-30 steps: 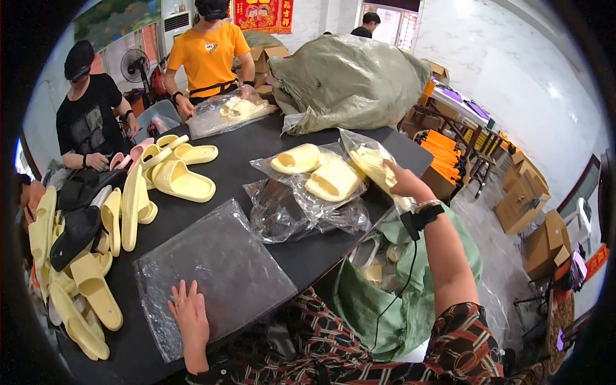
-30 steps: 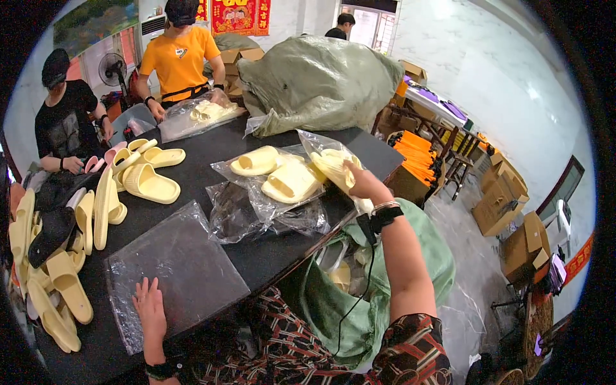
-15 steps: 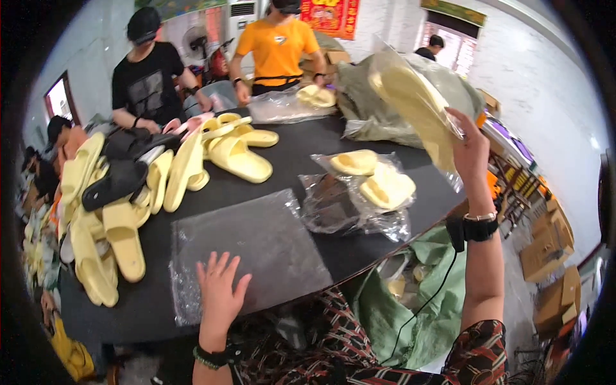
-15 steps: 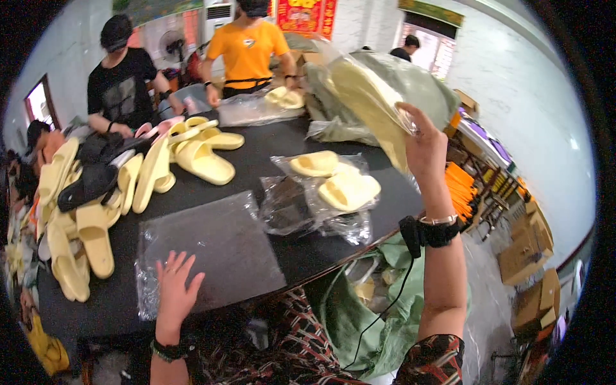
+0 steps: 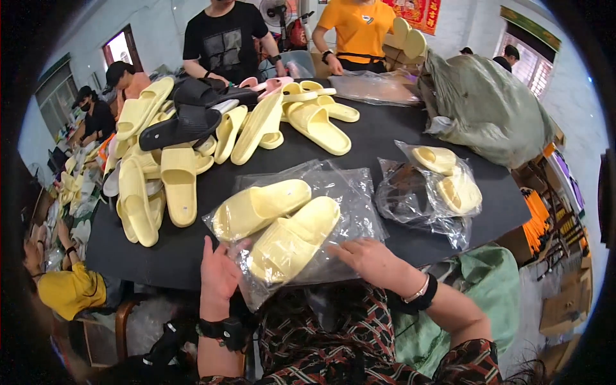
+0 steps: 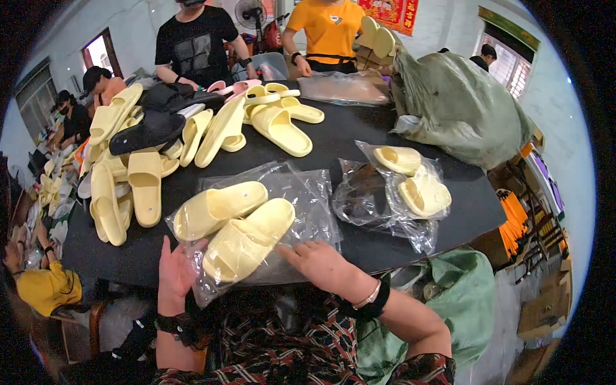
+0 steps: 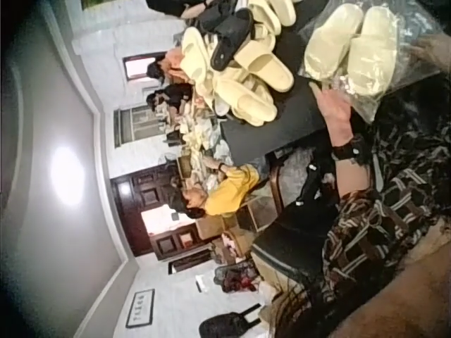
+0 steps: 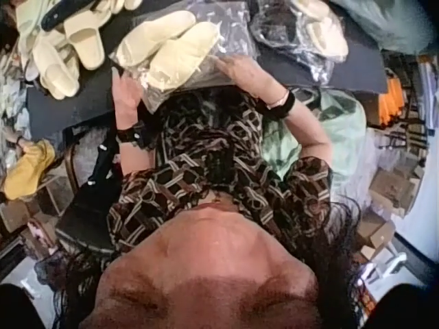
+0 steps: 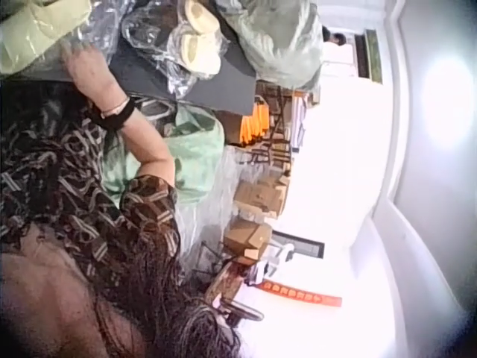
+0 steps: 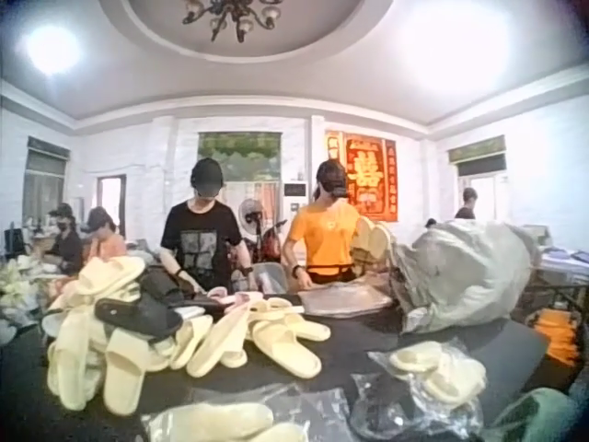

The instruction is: The recorder is packing various pairs of slides/sandals into plastic bags.

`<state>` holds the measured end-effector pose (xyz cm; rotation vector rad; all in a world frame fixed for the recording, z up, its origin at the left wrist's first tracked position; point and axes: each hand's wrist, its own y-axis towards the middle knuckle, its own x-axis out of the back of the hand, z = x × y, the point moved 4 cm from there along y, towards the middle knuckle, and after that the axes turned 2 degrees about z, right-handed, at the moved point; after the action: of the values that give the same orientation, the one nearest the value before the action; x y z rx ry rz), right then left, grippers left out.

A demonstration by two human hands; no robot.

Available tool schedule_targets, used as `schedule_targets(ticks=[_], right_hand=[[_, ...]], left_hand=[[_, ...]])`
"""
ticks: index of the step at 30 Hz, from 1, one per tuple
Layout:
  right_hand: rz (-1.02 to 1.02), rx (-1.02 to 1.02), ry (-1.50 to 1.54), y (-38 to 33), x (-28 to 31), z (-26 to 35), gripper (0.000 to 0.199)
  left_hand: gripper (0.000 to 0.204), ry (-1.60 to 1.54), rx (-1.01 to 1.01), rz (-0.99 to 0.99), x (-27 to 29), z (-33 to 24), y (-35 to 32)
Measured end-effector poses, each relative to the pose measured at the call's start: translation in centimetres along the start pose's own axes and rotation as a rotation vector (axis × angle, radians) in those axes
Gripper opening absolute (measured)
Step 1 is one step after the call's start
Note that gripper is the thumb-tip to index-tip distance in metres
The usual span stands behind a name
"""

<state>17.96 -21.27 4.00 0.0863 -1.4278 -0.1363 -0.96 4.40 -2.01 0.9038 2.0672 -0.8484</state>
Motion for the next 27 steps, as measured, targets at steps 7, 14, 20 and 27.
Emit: schedule_targets(ticks=[7,14,20,27], right_hand=[[-0.469,-0.456,0.105,0.6,3.5,-7.1,0.041],[-0.187,-0.650,0.060,1.2,-0.3,-10.5,0.063],[-0.047,-0.678,0.304,2.0,-0.8,-11.7,0.052],[-0.231,-0.536,0.259,2.1,-0.3,-13.2,0.029]], left_hand=[[0.039,0.296,-0.024,-0.065,1.8,-0.6,1.6],[0.037,0.423,-0.222,-0.005,-3.2,-0.7,1.7],[0.044,0.471,-0.250,0.075,-4.5,-0.7,2.2],[0.047,0.452,-0.232,0.117,-3.7,-0.8,3.3]])
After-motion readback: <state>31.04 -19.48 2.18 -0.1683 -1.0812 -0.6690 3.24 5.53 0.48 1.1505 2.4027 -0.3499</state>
